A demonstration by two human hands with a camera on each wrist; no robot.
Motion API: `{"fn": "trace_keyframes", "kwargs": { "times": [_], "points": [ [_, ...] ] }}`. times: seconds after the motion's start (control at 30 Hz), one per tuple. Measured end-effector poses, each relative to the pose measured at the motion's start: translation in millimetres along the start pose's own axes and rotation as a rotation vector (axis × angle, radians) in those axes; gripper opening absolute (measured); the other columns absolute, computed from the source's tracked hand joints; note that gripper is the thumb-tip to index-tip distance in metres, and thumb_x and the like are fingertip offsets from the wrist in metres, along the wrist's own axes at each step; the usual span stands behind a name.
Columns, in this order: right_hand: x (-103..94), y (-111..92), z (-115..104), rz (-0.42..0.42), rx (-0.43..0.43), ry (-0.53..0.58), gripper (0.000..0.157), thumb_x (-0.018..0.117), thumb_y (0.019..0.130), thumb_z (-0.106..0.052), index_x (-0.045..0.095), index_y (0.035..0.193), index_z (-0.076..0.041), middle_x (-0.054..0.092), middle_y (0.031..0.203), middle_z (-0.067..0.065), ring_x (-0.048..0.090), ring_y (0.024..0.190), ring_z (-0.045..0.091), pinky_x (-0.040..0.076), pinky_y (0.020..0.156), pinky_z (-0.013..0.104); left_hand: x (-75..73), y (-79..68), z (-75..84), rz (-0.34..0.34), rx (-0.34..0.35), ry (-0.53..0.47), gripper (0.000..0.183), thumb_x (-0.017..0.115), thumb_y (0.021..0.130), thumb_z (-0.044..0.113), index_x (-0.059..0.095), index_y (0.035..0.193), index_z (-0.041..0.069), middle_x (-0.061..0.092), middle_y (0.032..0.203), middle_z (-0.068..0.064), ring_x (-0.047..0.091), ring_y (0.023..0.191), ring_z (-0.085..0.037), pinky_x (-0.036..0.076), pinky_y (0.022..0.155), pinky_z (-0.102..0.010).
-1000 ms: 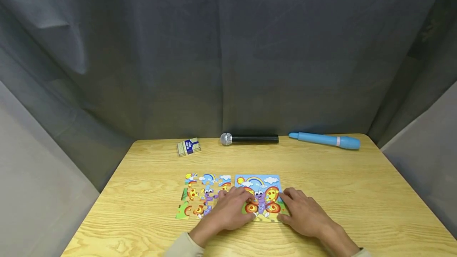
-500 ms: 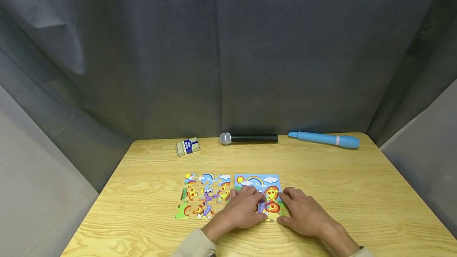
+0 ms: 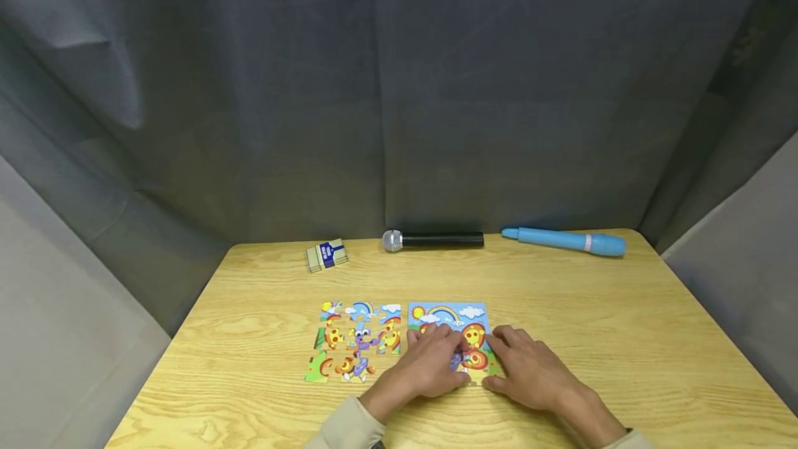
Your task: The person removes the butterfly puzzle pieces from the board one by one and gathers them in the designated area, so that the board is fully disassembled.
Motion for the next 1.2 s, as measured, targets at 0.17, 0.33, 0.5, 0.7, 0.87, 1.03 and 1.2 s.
{"fn": "trace_keyframes", "kwargs": {
  "times": [0.17,0.33,0.5,0.7,0.87,1.03,1.2],
  "points": [
    [-0.8,0.2,0.2,0.011,-0.005,-0.007,0.072,0.072,0.080,-0.049,0.056,0.134,-0.006,0.053,0.131,0.009,0.053,0.120,0.028,0.047,0.088,0.055,-2.2,1.7,2.1,0.021,0.003,-0.070,0.035,0.080,0.072,0.035,0.060,0.101,0.029,0.057,0.086,0.021,0.046,0.080,0.001,0.024,0.075,-0.031],
    [0.5,0.5,1.1,0.003,-0.003,-0.008,0.072,0.072,0.080,-0.050,0.056,0.134,-0.006,0.053,0.131,0.008,0.053,0.119,0.027,0.047,0.087,0.054,-2.7,3.5,3.4,0.032,-0.003,-0.095,0.035,0.080,0.069,0.029,0.059,0.096,0.029,0.054,0.079,0.022,0.045,0.074,0.003,0.023,0.073,-0.030],
    [1.4,0.3,1.6,-0.007,0.001,-0.004,0.073,0.072,0.080,-0.051,0.055,0.135,-0.006,0.053,0.132,0.008,0.053,0.120,0.028,0.047,0.088,0.055,-5.6,1.5,0.5,0.060,0.010,-0.101,0.035,0.079,0.067,0.027,0.060,0.096,0.029,0.055,0.079,0.022,0.045,0.075,0.002,0.024,0.074,-0.031],
    [1.4,0.1,1.4,-0.023,0.009,0.010,0.073,0.071,0.080,-0.052,0.055,0.135,-0.007,0.052,0.134,0.008,0.052,0.121,0.028,0.046,0.089,0.055,-12.6,-8.6,-10.2,0.108,0.017,-0.077,0.038,0.079,0.068,0.032,0.061,0.101,0.031,0.056,0.086,0.019,0.048,0.085,0.001,0.026,0.076,-0.029],
    [1.4,0.3,0.5,-0.023,0.013,0.016,0.073,0.072,0.080,-0.051,0.055,0.135,-0.007,0.052,0.134,0.009,0.052,0.122,0.028,0.046,0.090,0.056,-17.6,-19.3,-23.3,0.128,0.016,-0.088,0.039,0.078,0.069,0.035,0.061,0.103,0.029,0.058,0.093,0.018,0.050,0.090,0.000,0.029,0.078,-0.028],
    [1.4,0.6,0.3,-0.014,0.014,0.012,0.073,0.072,0.080,-0.051,0.055,0.136,-0.008,0.052,0.134,0.009,0.052,0.121,0.028,0.046,0.089,0.056,-23.4,-32.4,-40.1,0.127,-0.015,-0.083,0.040,0.079,0.070,0.037,0.062,0.104,0.026,0.059,0.098,0.014,0.050,0.091,-0.004,0.030,0.080,-0.031],
    [1.8,0.0,-0.4,-0.013,0.015,0.007,0.072,0.072,0.080,-0.050,0.055,0.135,-0.007,0.052,0.133,0.009,0.052,0.121,0.028,0.046,0.089,0.055,-27.3,-47.8,-62.1,0.113,-0.064,-0.095,0.042,0.079,0.071,0.040,0.063,0.108,0.027,0.059,0.101,0.013,0.050,0.096,-0.006,0.030,0.083,-0.036]
  ]
}}
Point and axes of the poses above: each hand's wrist, its own y-axis towards the middle knuckle, its own x-axis out of the palm, z = x × y, the point moved 8 cm from there along y, towards the middle knuckle
